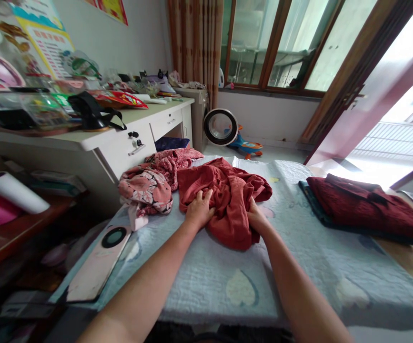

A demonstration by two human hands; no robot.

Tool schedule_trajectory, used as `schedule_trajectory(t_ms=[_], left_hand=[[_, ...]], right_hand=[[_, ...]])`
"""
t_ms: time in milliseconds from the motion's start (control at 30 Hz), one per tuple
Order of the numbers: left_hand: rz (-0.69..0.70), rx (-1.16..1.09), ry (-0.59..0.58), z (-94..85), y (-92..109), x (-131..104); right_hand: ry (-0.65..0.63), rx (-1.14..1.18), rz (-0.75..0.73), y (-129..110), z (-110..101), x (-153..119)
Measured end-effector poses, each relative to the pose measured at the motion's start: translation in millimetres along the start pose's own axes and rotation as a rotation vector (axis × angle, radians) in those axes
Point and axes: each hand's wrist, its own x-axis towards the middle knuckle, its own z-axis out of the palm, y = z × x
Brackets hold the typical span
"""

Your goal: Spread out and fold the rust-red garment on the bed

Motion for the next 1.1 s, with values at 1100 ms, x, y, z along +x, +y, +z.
schedule_trajectory(t_ms=[1100], left_hand=[[0.067, -0.275, -0.295, -75.8, -51, -37]], right_hand=[[0.024, -1.166, 0.018, -63, -75, -91]])
